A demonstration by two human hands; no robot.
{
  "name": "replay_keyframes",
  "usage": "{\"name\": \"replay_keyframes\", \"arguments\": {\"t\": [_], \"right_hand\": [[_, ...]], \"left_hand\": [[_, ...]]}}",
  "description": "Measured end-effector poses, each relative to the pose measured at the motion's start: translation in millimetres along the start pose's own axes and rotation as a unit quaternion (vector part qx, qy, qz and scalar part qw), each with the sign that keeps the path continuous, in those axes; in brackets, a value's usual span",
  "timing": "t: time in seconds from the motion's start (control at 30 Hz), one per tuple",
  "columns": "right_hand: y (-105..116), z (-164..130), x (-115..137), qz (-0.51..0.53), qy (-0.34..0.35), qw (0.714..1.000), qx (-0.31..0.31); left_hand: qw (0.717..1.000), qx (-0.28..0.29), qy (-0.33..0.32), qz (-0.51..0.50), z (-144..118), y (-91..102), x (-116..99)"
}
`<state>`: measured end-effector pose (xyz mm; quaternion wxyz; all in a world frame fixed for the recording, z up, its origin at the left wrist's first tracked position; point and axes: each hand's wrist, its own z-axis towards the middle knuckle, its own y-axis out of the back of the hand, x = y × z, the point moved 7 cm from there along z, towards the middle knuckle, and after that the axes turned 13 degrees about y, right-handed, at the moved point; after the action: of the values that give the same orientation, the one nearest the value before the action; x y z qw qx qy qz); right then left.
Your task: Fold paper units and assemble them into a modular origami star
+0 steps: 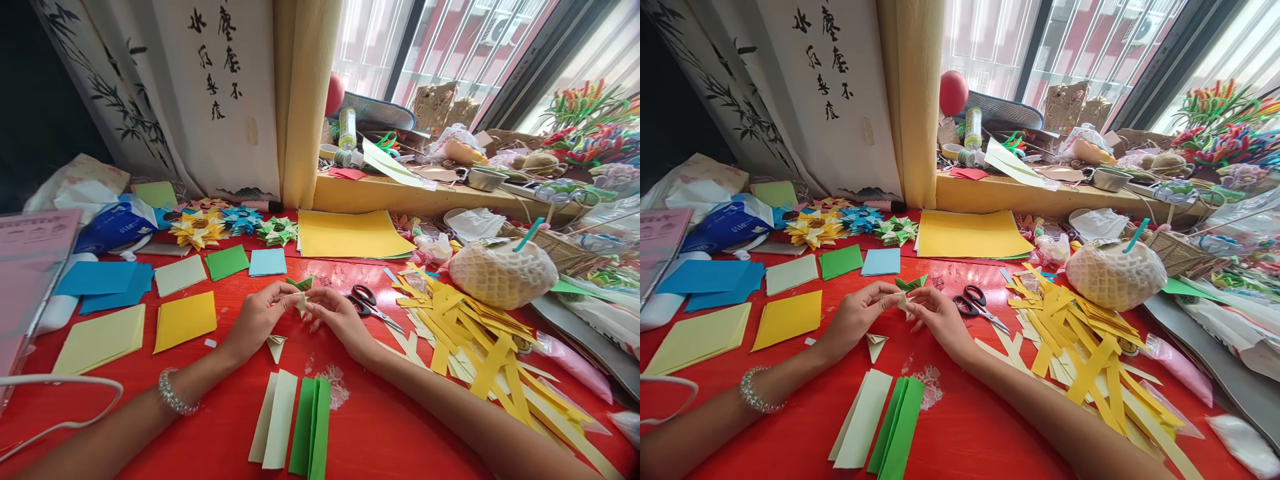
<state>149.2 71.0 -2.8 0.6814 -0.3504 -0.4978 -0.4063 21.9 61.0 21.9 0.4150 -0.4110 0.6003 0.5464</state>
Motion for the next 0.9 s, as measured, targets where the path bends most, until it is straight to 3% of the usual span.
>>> {"name": "replay_keyframes", "arguments": {"t": [0.1, 0.23, 0.37, 0.73, 0.9], "right_hand": [[-6.3, -0.9, -1.3, -0.009, -0.011, 0.999, 0.050], [-8.5, -1.6, 0.4, -0.012, -0.007, 0.997, 0.075], [-5.7, -1.1, 0.4, -0.024, -0.004, 0.998, 0.065], [-1.6, -1.4, -0.8, -0.049, 0.001, 0.998, 0.038], [-1.7, -3.7, 2.9, -0.091, 0.016, 0.995, 0.036]], "left_hand": [[0.999, 0.017, 0.004, -0.046, 2.9, -1.3, 1.3], [0.999, 0.017, -0.027, -0.031, 3.1, -1.2, -5.2], [0.999, 0.016, -0.034, -0.003, 2.4, -2.1, -6.9], [0.998, 0.036, 0.033, 0.039, -1.1, -7.9, 4.6], [0.998, 0.023, 0.006, 0.065, -3.6, -6.4, -5.3]]}}
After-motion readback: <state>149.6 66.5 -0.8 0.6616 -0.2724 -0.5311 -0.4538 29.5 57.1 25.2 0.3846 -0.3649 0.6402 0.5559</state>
